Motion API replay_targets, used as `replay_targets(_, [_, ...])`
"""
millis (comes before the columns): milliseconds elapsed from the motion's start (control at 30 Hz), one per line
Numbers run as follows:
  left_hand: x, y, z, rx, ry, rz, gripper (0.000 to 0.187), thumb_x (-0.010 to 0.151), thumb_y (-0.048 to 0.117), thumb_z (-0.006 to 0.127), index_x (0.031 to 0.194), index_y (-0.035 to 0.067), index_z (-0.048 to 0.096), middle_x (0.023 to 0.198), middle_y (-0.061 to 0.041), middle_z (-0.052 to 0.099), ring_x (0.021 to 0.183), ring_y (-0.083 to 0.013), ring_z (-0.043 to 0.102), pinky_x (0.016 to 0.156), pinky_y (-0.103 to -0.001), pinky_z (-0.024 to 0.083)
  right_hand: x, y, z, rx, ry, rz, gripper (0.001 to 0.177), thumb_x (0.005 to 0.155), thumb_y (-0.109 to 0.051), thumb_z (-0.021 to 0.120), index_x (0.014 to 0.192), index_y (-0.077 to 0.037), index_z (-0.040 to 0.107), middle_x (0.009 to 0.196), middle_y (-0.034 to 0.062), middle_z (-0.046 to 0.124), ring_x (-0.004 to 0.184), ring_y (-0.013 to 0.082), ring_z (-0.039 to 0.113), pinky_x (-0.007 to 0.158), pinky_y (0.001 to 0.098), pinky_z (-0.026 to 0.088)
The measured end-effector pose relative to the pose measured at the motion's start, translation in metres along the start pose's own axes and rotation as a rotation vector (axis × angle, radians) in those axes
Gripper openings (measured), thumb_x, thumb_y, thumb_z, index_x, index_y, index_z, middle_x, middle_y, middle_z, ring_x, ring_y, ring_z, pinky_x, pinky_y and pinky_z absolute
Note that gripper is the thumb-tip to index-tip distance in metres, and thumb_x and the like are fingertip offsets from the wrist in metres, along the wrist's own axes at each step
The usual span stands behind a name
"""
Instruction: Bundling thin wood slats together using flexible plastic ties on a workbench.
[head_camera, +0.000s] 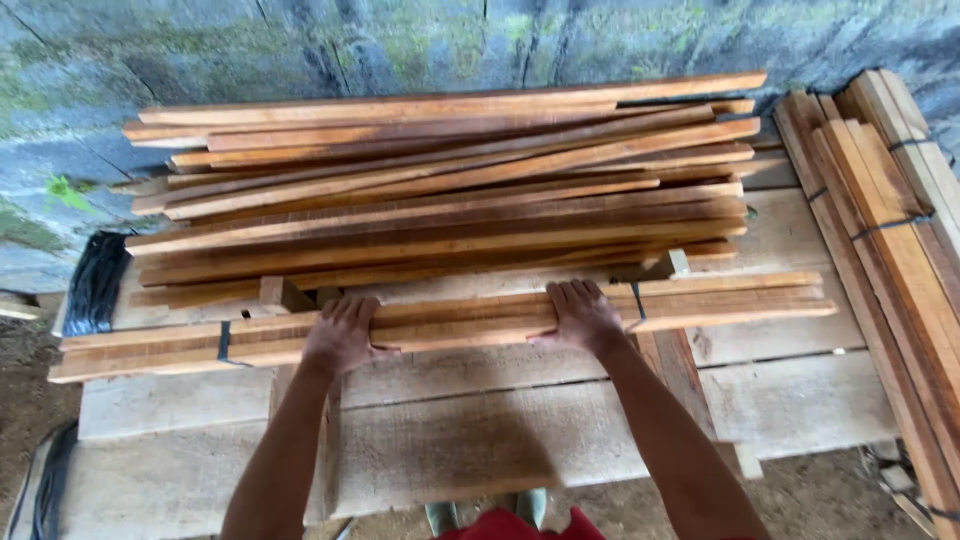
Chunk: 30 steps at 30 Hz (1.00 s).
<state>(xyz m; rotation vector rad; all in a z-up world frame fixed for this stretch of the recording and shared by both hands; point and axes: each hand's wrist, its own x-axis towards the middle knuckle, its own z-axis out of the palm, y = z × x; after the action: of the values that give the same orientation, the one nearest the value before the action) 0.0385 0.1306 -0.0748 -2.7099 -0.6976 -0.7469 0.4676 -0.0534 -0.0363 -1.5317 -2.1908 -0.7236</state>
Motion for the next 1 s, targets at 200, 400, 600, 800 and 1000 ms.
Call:
replay_targets(200, [0.011, 0.004, -0.02, -0.009, -0.041, 0.009, 0.078, 0.074, 0.081, 0.061, 0.11, 0.012, 0.063, 0.089, -0.004, 0.063, 0.086, -0.0243, 0.07, 0.075, -0.039, 0.054, 0.001, -0.003, -0.004, 0.02, -0.086, 0.072, 0.083, 0.072, -0.083, 0.065, 0.106, -0.007, 0.067, 0.084, 0.0104, 0.067, 0.079, 0.0278, 0.072, 0.076, 0.0418, 0.058])
replay_targets(400, [0.017, 0.018, -0.024, 0.028, -0.446, -0.196, 0.094, 0.053, 0.076, 0.078, 0.125, 0.02, 0.054, 0.113, -0.003, 0.063, 0.112, -0.0236, 0.063, 0.097, -0.045, 0.048, 0.016, -0.014, -0.021, 0.057, -0.649, 0.284, 0.086, 0.066, -0.08, 0.074, 0.12, -0.014, 0.058, 0.106, 0.0083, 0.067, 0.106, 0.0277, 0.067, 0.098, 0.0433, 0.052])
replay_targets(600, [0.085, 0.119, 0.028, -0.021, -0.661, -0.143, 0.101, 0.062, 0.068, 0.083, 0.139, 0.013, 0.049, 0.127, -0.011, 0.058, 0.125, -0.0289, 0.056, 0.107, -0.048, 0.04, 0.029, -0.068, 0.043, 0.154, -0.453, 0.144, 0.097, 0.057, -0.076, 0.078, 0.124, -0.009, 0.058, 0.113, 0.0139, 0.062, 0.11, 0.0332, 0.062, 0.095, 0.0497, 0.046])
replay_targets(800, [0.08, 0.116, 0.052, -0.235, -0.464, -0.095, 0.077, 0.076, 0.028, 0.077, 0.144, 0.013, 0.045, 0.118, -0.009, 0.058, 0.115, -0.0323, 0.06, 0.095, -0.047, 0.045, 0.055, -0.076, 0.019, 0.172, -0.563, 0.106, 0.094, 0.062, -0.04, 0.09, 0.14, -0.01, 0.048, 0.126, 0.0106, 0.062, 0.119, 0.0291, 0.061, 0.1, 0.0447, 0.047])
replay_targets(1000, [0.029, 0.036, 0.003, -0.059, -0.542, -0.179, 0.094, 0.053, 0.056, 0.091, 0.126, 0.017, 0.048, 0.119, -0.008, 0.061, 0.116, -0.0289, 0.063, 0.097, -0.043, 0.049, -0.012, 0.0, 0.012, 0.084, -0.584, 0.214, 0.097, 0.057, -0.056, 0.093, 0.133, -0.011, 0.055, 0.116, 0.0112, 0.065, 0.112, 0.029, 0.064, 0.097, 0.0422, 0.048])
